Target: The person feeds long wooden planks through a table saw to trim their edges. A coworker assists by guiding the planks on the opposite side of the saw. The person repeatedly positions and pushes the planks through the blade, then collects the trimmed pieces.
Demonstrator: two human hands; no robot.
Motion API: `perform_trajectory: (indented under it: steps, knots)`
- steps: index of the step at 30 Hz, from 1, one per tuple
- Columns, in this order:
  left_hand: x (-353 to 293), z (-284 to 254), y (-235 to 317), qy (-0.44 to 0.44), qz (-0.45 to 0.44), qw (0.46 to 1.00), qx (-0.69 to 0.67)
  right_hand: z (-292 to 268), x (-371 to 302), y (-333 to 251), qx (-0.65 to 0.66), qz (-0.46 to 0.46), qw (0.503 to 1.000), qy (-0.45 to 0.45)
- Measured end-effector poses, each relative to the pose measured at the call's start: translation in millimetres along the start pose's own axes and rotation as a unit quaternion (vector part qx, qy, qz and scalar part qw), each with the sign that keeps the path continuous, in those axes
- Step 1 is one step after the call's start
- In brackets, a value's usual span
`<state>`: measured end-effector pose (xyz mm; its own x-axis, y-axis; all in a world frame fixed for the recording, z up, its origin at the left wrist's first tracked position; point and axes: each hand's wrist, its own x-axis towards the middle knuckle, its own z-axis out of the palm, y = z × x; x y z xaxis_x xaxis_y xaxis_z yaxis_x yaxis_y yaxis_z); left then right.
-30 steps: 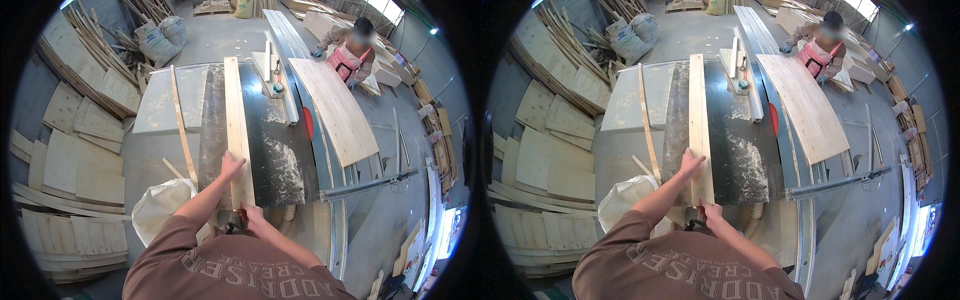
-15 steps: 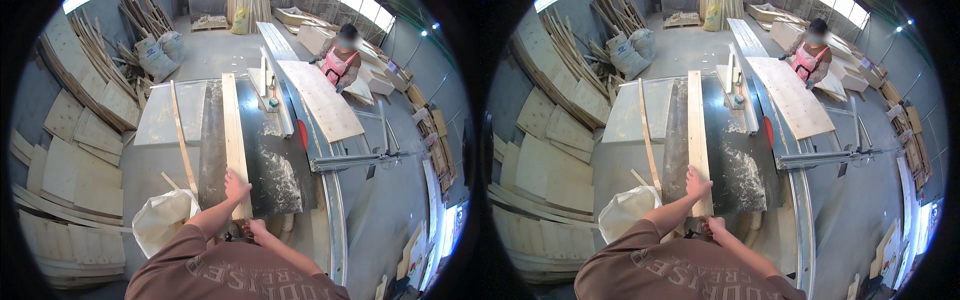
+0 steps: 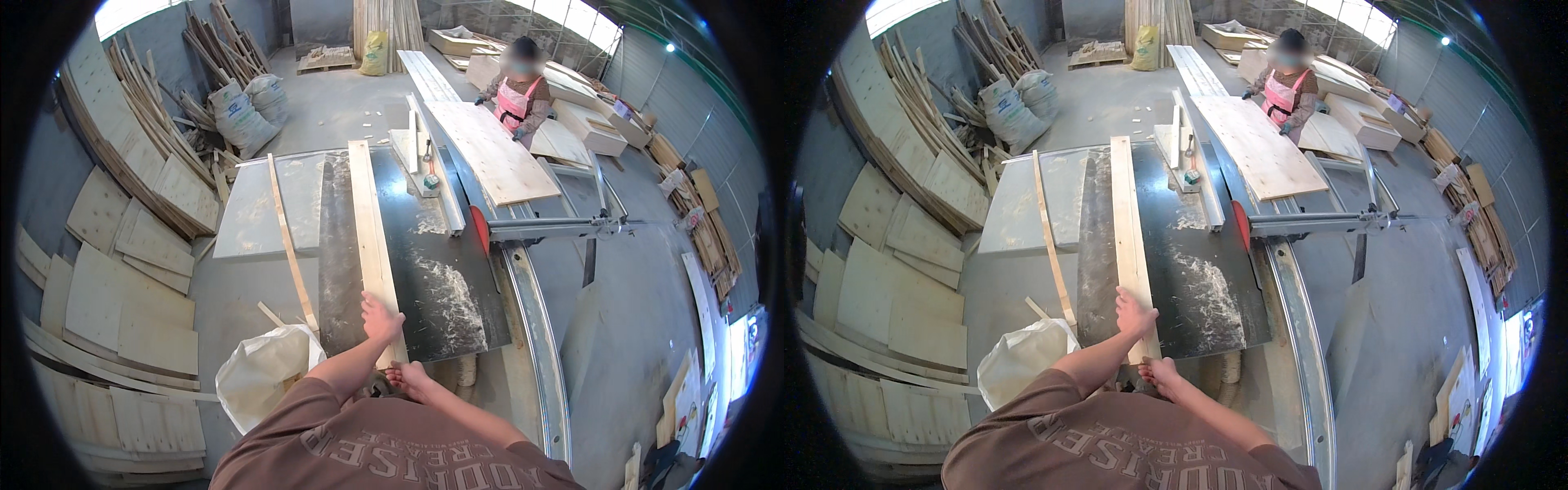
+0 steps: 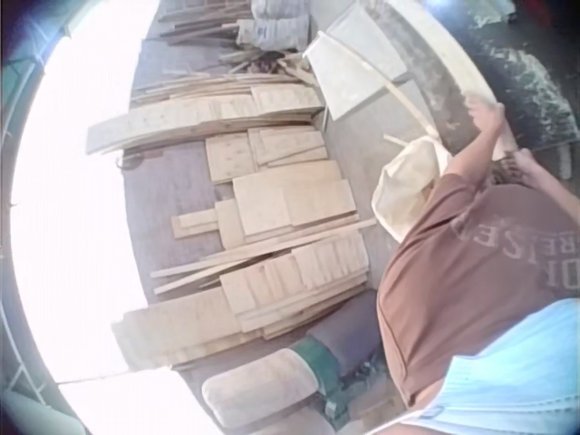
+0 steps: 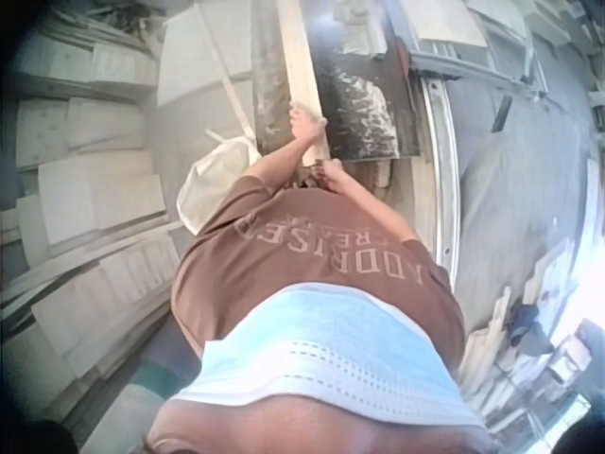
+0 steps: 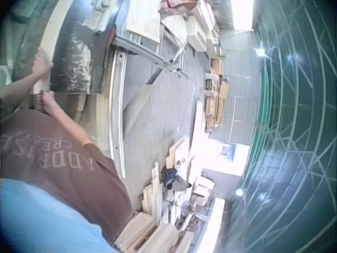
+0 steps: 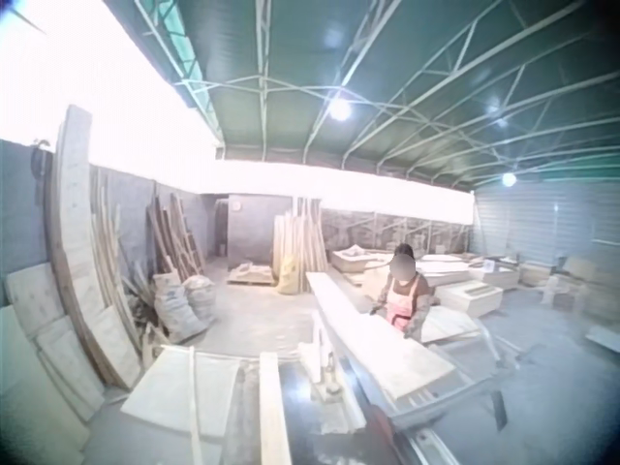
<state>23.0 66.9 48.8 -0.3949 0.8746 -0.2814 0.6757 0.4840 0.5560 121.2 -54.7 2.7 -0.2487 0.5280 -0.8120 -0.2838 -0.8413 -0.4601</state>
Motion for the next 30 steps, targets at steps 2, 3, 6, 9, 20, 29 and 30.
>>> perform_trajectory:
  steps: [2,3,6,9,20,29,30]
  knots:
    - [-6,-1,-1,0.003,0.017,1.000,0.016,-3,5,0,0.009,0.006,1.000,-0.014]
    - [-8,-1,-2,0.006,0.025,0.999,0.024,-3,6,-2,0.013,0.009,1.000,-0.022]
    - [-10,-5,-5,0.001,0.022,1.000,0.018,-2,11,-7,0.036,0.011,0.998,-0.045]
    - [-18,-14,0,-0.020,0.026,0.999,0.022,1,5,-7,0.014,-0.002,0.999,-0.039]
    - [-46,-9,-10,-0.022,0.055,0.995,0.082,19,-16,-2,-0.014,-0.039,0.999,-0.019]
    - [-43,-1,-14,-0.005,0.076,0.990,0.117,24,-16,-5,-0.017,-0.068,0.997,-0.031]
    - [-43,-1,-15,-0.006,0.080,0.989,0.123,28,-27,-10,-0.036,-0.066,0.997,-0.017]
